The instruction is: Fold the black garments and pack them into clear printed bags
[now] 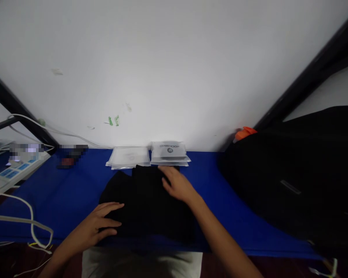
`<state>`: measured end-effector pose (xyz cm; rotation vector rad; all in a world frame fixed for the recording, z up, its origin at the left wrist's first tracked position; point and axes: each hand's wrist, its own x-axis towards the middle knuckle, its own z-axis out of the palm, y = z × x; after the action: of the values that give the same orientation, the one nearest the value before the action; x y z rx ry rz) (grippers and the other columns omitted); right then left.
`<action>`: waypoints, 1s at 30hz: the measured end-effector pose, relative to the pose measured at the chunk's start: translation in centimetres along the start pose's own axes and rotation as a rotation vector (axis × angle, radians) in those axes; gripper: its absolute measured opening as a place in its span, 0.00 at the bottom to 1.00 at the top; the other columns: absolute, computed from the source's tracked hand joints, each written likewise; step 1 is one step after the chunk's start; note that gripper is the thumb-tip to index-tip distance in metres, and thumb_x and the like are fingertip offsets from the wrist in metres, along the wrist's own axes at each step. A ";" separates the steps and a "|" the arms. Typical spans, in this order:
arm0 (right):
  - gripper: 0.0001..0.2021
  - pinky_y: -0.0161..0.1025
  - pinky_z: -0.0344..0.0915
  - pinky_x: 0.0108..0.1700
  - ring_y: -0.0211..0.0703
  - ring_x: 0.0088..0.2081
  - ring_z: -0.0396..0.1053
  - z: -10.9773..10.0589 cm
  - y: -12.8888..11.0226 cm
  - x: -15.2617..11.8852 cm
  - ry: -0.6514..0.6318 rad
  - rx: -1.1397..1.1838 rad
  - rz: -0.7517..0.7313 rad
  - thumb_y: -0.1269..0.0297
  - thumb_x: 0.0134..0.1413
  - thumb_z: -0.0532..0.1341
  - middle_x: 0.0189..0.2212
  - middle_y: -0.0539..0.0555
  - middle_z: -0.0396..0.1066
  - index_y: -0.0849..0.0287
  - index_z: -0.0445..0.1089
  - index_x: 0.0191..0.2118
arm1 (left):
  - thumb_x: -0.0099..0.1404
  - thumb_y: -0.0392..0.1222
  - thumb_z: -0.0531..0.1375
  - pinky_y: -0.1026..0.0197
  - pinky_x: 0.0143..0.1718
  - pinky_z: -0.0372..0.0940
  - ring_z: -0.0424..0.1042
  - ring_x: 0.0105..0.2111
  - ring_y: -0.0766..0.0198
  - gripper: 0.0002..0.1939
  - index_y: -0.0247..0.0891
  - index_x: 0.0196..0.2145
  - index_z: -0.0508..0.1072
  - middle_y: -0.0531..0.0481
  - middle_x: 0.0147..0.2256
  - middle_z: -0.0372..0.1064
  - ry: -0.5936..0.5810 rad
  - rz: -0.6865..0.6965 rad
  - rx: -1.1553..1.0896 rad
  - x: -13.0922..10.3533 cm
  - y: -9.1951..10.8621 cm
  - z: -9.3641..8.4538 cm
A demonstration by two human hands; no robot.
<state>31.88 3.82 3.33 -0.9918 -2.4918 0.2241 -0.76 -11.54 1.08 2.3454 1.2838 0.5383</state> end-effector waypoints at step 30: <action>0.14 0.48 0.66 0.52 0.52 0.49 0.68 0.6 4.0 0.4 -0.001 -0.326 0.173 0.72 0.60 0.57 0.46 0.62 0.72 0.63 0.69 0.51 | 0.66 0.43 0.59 0.50 0.47 0.64 0.69 0.49 0.50 0.15 0.38 0.50 0.69 0.41 0.49 0.69 0.247 -0.140 0.321 15.1 -3.4 -2.2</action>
<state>33.73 7.03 1.69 -1.3383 -2.4929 -0.1345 3.30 3.38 3.20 2.4741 1.7466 0.6320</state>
